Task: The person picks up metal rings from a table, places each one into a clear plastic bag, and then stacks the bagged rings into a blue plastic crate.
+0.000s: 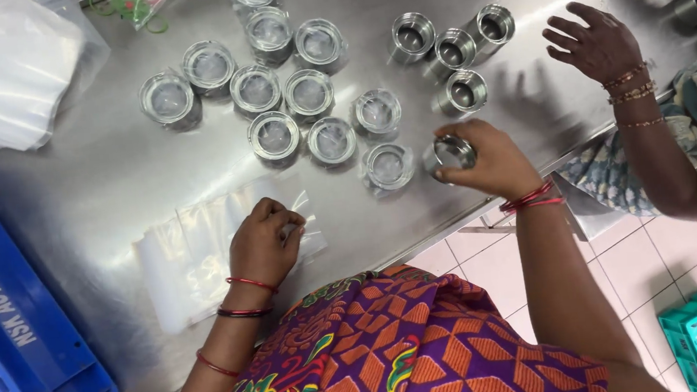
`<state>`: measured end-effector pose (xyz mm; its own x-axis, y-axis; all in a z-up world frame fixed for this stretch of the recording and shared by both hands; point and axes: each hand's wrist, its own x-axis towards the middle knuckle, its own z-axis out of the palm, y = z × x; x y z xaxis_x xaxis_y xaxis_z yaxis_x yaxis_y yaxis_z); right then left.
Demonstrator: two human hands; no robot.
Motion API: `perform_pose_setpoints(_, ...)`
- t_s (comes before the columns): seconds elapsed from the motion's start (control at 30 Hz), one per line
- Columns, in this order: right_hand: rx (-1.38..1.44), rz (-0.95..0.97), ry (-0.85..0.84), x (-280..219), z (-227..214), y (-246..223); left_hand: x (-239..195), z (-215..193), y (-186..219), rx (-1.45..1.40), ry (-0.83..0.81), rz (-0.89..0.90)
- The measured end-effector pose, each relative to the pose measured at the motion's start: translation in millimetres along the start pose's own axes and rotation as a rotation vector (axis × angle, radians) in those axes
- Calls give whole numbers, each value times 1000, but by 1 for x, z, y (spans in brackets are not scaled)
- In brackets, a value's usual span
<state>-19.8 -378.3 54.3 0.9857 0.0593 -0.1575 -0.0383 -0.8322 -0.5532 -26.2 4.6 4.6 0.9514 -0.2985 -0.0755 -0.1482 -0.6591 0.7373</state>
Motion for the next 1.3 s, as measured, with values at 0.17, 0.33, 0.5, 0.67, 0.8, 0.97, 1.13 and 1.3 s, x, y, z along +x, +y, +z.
perform_pose_setpoints(0.17, -69, 48, 24, 3, 8, 3, 2, 2, 3, 19, -3, -32)
perform_pose_setpoints(0.33, -149, -243, 153, 72, -12, 38, 2, 6, 7, 40, 8, -56)
perform_pose_setpoints(0.5, -394, -223, 247, 177, -2, 35, 1, 7, 11, 32, 25, -100)
perform_pose_setpoints(0.67, -398, -95, 62, 195, -15, 11, 4, 9, 9, 16, 72, -105)
perform_pose_setpoints(0.8, 290, -256, -152, 175, -11, -5, 1, 10, 9, 13, 99, -86)
perform_pose_setpoints(0.97, 1012, -435, -466, 111, -30, -62, -1, 7, 7, 16, 75, -73)
perform_pose_setpoints(1.13, 1123, -816, -660, 100, -50, -99, 0, 9, 5, 26, 55, -43)
perform_pose_setpoints(1.3, 1043, -1044, -746, 98, -59, -118, -1, 9, 4, 49, 59, -31)
